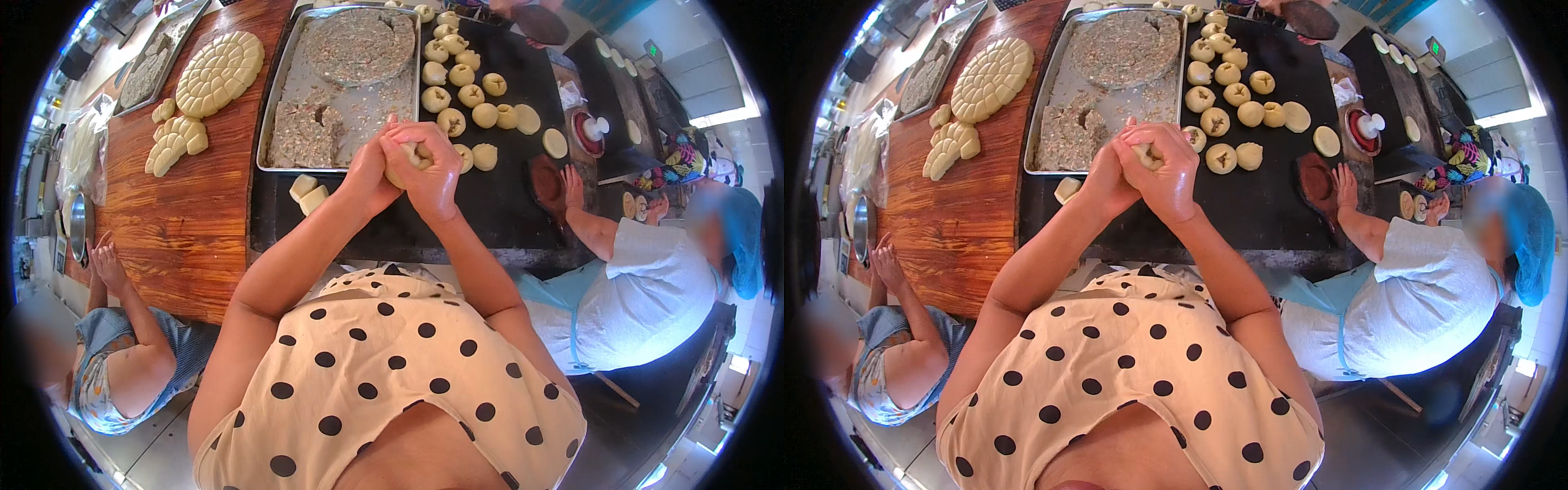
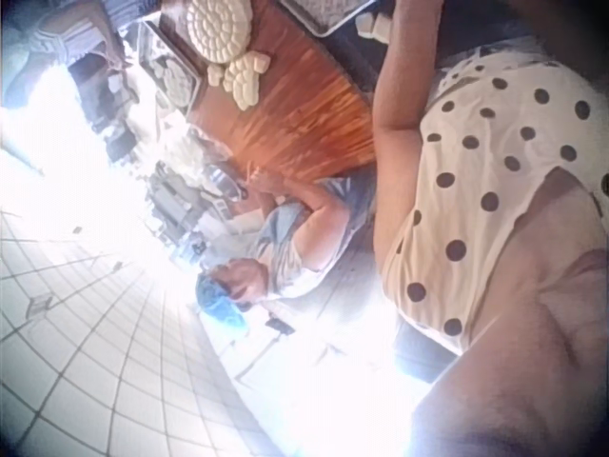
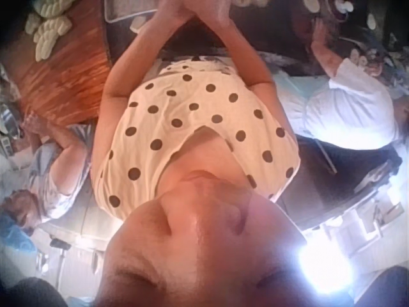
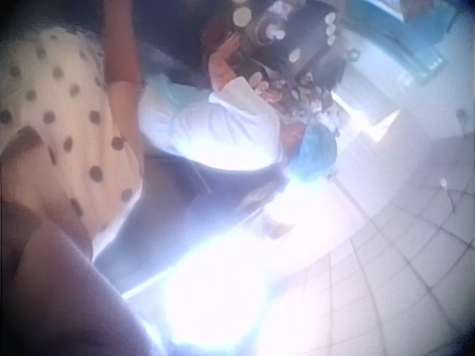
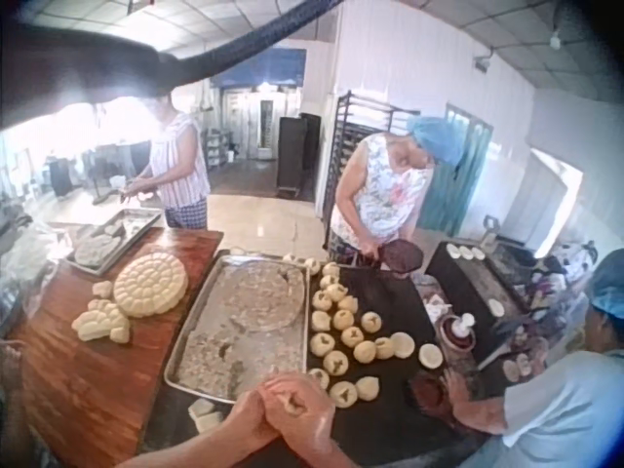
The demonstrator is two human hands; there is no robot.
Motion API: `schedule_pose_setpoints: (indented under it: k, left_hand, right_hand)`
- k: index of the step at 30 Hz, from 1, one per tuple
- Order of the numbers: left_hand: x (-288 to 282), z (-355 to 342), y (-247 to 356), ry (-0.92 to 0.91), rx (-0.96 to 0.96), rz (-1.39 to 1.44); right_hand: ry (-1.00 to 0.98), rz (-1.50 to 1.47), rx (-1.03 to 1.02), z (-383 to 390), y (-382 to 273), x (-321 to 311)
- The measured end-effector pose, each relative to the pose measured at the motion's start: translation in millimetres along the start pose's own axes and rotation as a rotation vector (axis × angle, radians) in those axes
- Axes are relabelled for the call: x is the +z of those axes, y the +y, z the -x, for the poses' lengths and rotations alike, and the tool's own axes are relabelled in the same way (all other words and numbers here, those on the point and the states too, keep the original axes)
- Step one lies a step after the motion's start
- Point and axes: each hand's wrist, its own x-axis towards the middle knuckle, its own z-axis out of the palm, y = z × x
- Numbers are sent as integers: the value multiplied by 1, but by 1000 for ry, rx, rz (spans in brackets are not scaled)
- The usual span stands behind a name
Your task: The person fills dough pieces with a mixture from a tray and rolls them into balls by hand on a kitchen table.
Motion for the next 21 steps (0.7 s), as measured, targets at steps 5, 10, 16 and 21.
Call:
schedule_pose_setpoints:
  k: [5, 10, 16, 21]
  left_hand:
    - [32, 14, -23, 159, 237, -9]
    - [14, 9, -31, 252, 212, -74]
    - [17, 4, -18, 57, -42, -210]
    - [49, 3, -33, -25, 71, 3]
  right_hand:
    - [321, -134, 110, 7, -11, 8]
    - [29, 46, -66, 14, 6, -9]
    - [-59, 184, -193, 7, -9, -38]
    - [329, -255, 136, 15, -10, -29]
